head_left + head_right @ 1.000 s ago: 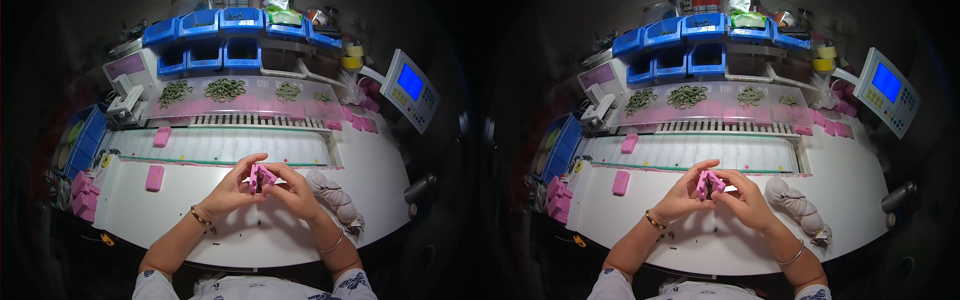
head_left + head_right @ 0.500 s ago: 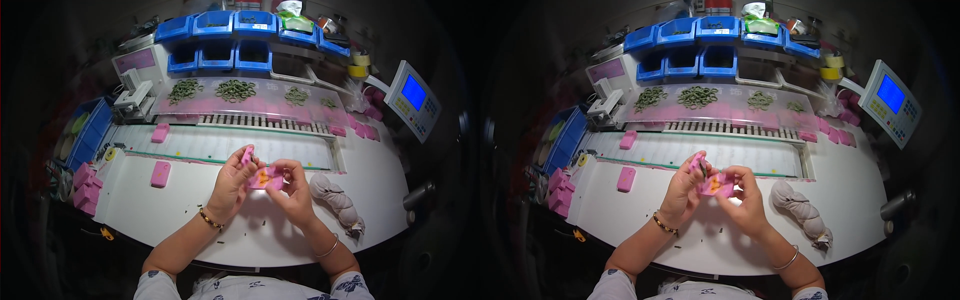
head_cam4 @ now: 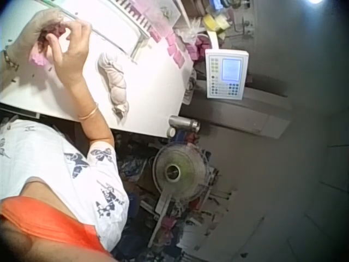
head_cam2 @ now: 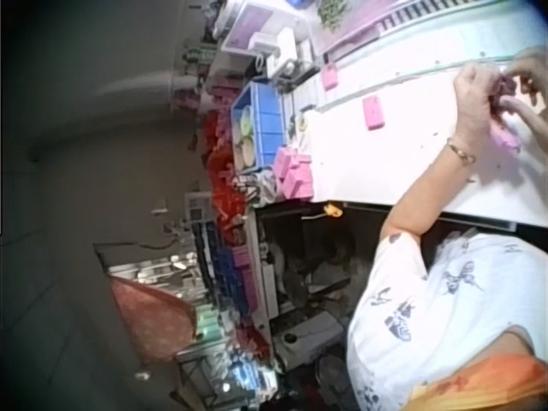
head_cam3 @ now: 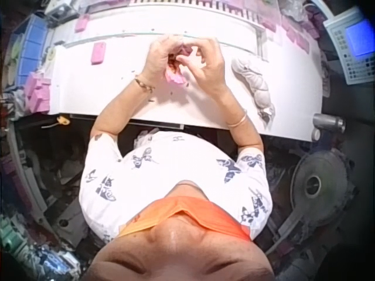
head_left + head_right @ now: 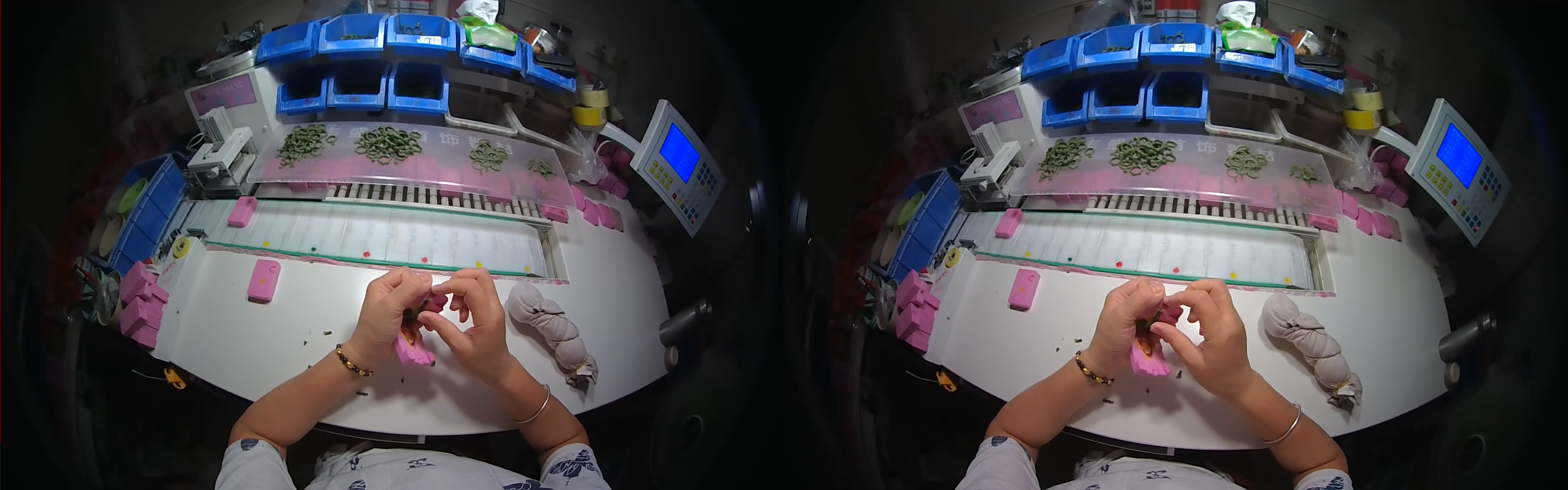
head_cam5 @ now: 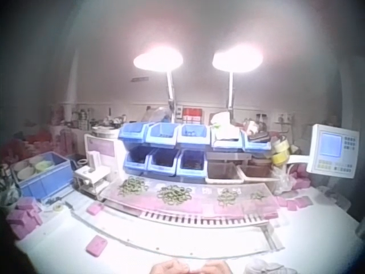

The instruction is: The person assembles pink candle containers by inserting green decorative stems and yellow centerpieces into the blocks, then wipes the surfaces with a cloth.

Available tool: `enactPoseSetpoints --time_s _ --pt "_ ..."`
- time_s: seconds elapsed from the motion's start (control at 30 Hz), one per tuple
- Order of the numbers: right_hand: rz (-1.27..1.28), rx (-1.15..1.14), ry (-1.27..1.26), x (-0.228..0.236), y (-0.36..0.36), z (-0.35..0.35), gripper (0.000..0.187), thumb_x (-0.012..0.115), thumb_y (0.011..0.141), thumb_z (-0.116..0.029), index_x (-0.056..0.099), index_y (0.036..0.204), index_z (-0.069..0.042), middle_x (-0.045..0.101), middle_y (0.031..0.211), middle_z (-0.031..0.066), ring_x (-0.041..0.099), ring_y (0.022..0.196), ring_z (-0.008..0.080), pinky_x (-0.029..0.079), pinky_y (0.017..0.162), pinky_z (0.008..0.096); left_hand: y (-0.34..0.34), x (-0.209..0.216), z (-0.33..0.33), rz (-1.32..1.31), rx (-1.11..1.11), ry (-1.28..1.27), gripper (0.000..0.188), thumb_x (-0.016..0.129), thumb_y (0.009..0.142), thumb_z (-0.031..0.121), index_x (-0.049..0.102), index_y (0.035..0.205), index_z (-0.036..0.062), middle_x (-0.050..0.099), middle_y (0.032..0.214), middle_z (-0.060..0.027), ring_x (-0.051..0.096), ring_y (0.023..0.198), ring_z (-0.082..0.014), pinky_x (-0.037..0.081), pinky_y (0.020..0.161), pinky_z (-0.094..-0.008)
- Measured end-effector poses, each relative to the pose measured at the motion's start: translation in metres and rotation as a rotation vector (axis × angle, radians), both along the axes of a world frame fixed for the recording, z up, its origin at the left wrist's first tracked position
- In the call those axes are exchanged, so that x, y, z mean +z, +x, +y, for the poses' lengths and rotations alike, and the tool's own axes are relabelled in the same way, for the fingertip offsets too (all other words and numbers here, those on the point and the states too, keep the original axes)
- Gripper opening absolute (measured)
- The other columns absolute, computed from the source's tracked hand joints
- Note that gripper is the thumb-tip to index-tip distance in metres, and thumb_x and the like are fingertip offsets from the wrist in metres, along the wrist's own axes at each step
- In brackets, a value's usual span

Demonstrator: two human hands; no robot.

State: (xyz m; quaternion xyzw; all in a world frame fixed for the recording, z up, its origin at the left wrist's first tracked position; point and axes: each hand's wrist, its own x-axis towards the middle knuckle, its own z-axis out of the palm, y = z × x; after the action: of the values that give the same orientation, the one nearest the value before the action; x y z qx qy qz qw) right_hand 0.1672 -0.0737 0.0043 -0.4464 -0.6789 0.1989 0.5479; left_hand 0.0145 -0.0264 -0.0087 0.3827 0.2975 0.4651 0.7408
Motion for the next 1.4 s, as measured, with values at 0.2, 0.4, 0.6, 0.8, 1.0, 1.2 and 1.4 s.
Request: enactPoseSetpoints --time_s 0.2,0.4,0.6,0.8,1.0,1.2,1.4 --pt "-0.25 -0.076 0.186 -0.004 -0.002 -0.002 0.026 0.082 0.07 -0.01 0.065 0.09 -0.008 0.056 0.095 0.0069 0.059 0.076 0.0227 0.049 0.064 0.0337 0.003 -0.009 0.0 0.067 -0.002 0.024 0.034 0.06 0.096 0.023 0.048 0.067 0.0098 0.052 0.063 0.001 0.046 0.049 -0.0047 0.039 0.041 -0.0211" --pt "-0.294 0.079 0.264 -0.001 0.004 -0.002 0.024 0.077 0.068 -0.001 0.064 0.086 -0.009 0.066 0.088 0.0038 0.062 0.079 0.0244 0.049 0.069 0.0354 0.005 0.001 -0.001 0.131 0.041 0.057 0.03 0.056 0.098 0.026 0.05 0.074 0.0109 0.049 0.066 0.0041 0.044 0.054 -0.0048 0.038 0.047 -0.022" --pt "-0.18 0.043 0.225 0.001 0.006 0.0 0.024 0.075 0.073 0.004 0.065 0.093 -0.006 0.069 0.089 0.0061 0.064 0.081 0.0212 0.049 0.068 0.0312 0.002 0.007 0.003 -0.01 0.092 -0.112 0.031 0.058 0.099 0.031 0.05 0.079 0.0089 0.055 0.069 -0.0021 0.051 0.052 -0.0074 0.043 0.046 -0.0227" --pt "-0.228 0.203 0.16 -0.002 -0.004 0.001 0.034 0.077 0.072 0.001 0.067 0.104 -0.005 0.068 0.091 0.0085 0.064 0.079 0.0248 0.054 0.068 0.0342 0.006 -0.001 0.0 0.048 0.042 -0.038 0.031 0.059 0.098 0.031 0.049 0.078 0.0092 0.053 0.068 -0.0006 0.051 0.054 -0.0072 0.043 0.048 -0.0218" --pt "-0.218 0.142 0.225 -0.003 -0.006 -0.002 0.03 0.075 0.071 0.005 0.067 0.099 -0.005 0.068 0.087 0.0097 0.065 0.074 0.0274 0.054 0.066 0.0345 0.007 -0.01 0.007 0.043 0.134 -0.036 0.033 0.06 0.097 0.034 0.05 0.078 0.0097 0.055 0.069 -0.0019 0.053 0.056 -0.0075 0.041 0.046 -0.0218" --pt "-0.161 -0.034 0.407 0.004 0.018 0.004 0.029 0.072 0.073 0.015 0.067 0.096 -0.002 0.068 0.089 0.012 0.066 0.08 0.0251 0.053 0.066 0.0312 -0.012 0.003 0.011 -0.04 0.036 -0.21 0.039 0.053 0.099 0.043 0.06 0.088 0.0064 0.058 0.075 -0.0023 0.056 0.057 -0.0108 0.042 0.045 -0.0247" --pt "-0.395 -0.025 0.52 0.001 0.026 0.004 0.024 0.071 0.073 0.01 0.07 0.093 -0.003 0.066 0.088 0.0101 0.064 0.077 0.0239 0.051 0.063 0.0318 -0.008 0.009 -0.001 0.099 -0.293 -0.045 0.021 0.061 0.095 0.019 0.066 0.102 0.0001 0.066 0.082 -0.0036 0.065 0.065 -0.0108 0.049 0.055 -0.0219"
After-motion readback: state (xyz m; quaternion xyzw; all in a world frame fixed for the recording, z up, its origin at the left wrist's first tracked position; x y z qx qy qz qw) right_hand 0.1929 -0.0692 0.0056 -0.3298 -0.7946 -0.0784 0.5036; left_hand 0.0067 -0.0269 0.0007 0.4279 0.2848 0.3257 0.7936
